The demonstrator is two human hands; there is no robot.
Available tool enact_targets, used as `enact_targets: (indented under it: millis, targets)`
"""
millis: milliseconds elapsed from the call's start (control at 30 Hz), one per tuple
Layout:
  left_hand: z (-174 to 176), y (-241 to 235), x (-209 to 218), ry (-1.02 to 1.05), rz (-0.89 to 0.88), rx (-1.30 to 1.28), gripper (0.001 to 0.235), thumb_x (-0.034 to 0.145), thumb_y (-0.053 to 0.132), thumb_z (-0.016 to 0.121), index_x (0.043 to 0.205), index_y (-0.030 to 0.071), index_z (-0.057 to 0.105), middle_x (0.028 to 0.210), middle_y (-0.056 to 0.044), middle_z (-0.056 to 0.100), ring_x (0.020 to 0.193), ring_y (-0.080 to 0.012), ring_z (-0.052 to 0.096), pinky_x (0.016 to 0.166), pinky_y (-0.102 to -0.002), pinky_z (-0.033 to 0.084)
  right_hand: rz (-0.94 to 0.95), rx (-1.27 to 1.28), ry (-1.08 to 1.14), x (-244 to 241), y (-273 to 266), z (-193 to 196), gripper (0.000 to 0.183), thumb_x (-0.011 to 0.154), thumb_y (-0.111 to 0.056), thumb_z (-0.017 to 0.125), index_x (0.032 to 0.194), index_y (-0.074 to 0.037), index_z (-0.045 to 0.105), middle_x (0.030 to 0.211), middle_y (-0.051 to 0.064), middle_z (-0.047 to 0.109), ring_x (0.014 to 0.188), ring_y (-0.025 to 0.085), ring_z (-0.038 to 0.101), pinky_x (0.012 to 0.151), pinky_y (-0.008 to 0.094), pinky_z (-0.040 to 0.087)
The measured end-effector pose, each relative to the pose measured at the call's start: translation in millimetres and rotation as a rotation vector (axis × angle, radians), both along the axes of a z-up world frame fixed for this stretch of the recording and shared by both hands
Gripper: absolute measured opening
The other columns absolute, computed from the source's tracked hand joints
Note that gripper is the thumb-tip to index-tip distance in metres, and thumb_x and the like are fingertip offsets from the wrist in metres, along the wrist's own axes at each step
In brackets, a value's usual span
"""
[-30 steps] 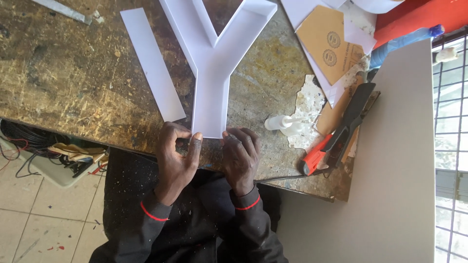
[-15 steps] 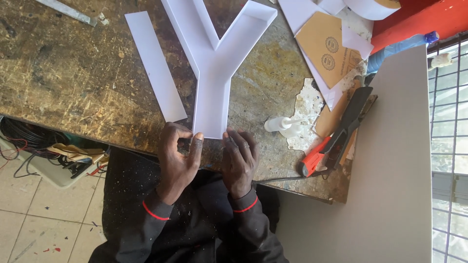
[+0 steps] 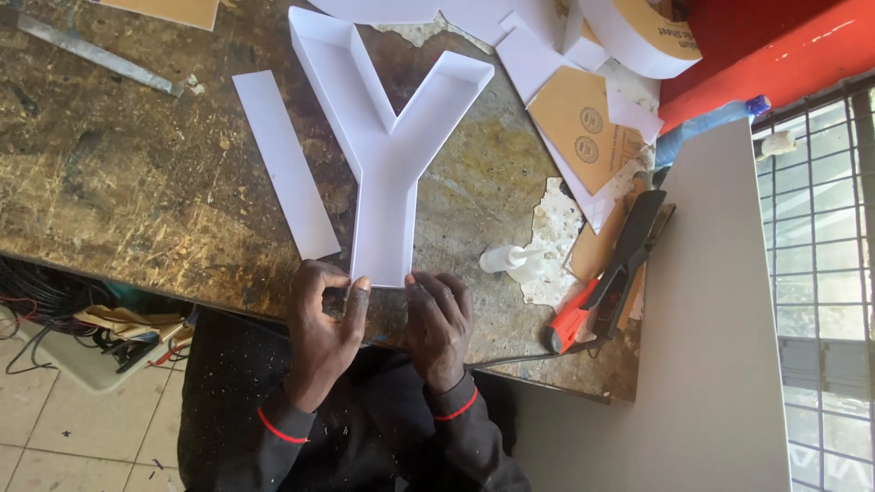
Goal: Assembling a 3D channel letter by applying glue to the base and attaching side walls.
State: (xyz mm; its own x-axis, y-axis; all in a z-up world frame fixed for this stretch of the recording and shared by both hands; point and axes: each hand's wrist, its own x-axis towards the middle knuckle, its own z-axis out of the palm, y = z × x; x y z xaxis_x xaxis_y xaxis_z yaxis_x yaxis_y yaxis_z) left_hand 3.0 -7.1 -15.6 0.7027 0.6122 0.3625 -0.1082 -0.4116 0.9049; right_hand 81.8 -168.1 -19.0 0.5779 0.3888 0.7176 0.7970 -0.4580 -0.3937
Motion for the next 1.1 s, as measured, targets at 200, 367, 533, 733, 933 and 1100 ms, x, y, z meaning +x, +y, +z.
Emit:
enact_targets:
  millis: [200, 367, 533, 733, 933, 1100]
  targets:
    - [5.0, -0.2, -0.9, 0.013, -0.009, -0.041, 0.019, 0.111, 0.020, 0.076, 0.104, 0.011, 0.060, 0.098, -0.003, 0.060, 0.085, -0.0225, 0.062, 0.075, -0.037, 0.051, -0.027, 0.179, 0.212, -2.4, 3.0, 5.6, 0.038, 0.101, -0.004, 0.084, 0.138, -0.007, 0.080, 0.122, 0.013, 0.086, 0.117, 0.043, 0.078, 0.092, 0.056, 0.066]
    - [5.7, 1.1, -1.1, 0.002, -0.005, -0.026, 0.018, 0.111, 0.020, 0.076, 0.105, 0.011, 0.062, 0.098, -0.003, 0.061, 0.084, -0.0222, 0.064, 0.073, -0.036, 0.051, -0.003, 0.097, 0.142, 0.3, 3.4, 9.1, 0.037, 0.097, 0.000, 0.088, 0.133, -0.007, 0.084, 0.122, 0.015, 0.086, 0.116, 0.046, 0.078, 0.094, 0.056, 0.066]
    - [2.7, -2.1, 2.4, -0.007, 0.014, -0.031, 0.017, 0.110, 0.018, 0.077, 0.105, 0.012, 0.062, 0.099, -0.003, 0.062, 0.084, -0.0210, 0.063, 0.073, -0.035, 0.051, 0.027, 0.057, 0.078, 3.7, 4.2, 5.3, 0.029, 0.097, 0.003, 0.086, 0.125, -0.006, 0.087, 0.123, 0.016, 0.085, 0.114, 0.046, 0.079, 0.089, 0.057, 0.067]
    - [7.9, -4.8, -2.5, -0.011, 0.024, -0.022, 0.018, 0.111, 0.019, 0.076, 0.104, 0.013, 0.061, 0.099, -0.002, 0.061, 0.086, -0.0221, 0.064, 0.073, -0.036, 0.051, 0.013, 0.024, 0.058, 0.8, 0.3, 6.2, 0.030, 0.098, -0.001, 0.086, 0.126, -0.009, 0.087, 0.119, 0.013, 0.085, 0.108, 0.044, 0.078, 0.089, 0.055, 0.066]
    - [3.7, -4.9, 1.4, -0.018, 0.040, -0.010, 0.018, 0.110, 0.018, 0.077, 0.103, 0.013, 0.061, 0.099, -0.003, 0.061, 0.087, -0.0227, 0.064, 0.073, -0.037, 0.051, 0.012, -0.002, 0.027, 4.8, 0.9, 1.1, 0.031, 0.096, -0.001, 0.087, 0.126, -0.010, 0.087, 0.120, 0.012, 0.084, 0.109, 0.042, 0.077, 0.090, 0.054, 0.065]
    - [9.7, -7.4, 2.4, -0.031, 0.050, 0.013, 0.017, 0.110, 0.016, 0.074, 0.104, 0.010, 0.059, 0.099, -0.005, 0.060, 0.088, -0.0241, 0.063, 0.075, -0.038, 0.050, 0.018, -0.002, 0.000, 5.5, 1.6, -1.9, 0.029, 0.097, -0.002, 0.086, 0.126, -0.008, 0.087, 0.120, 0.012, 0.085, 0.108, 0.040, 0.077, 0.090, 0.051, 0.065]
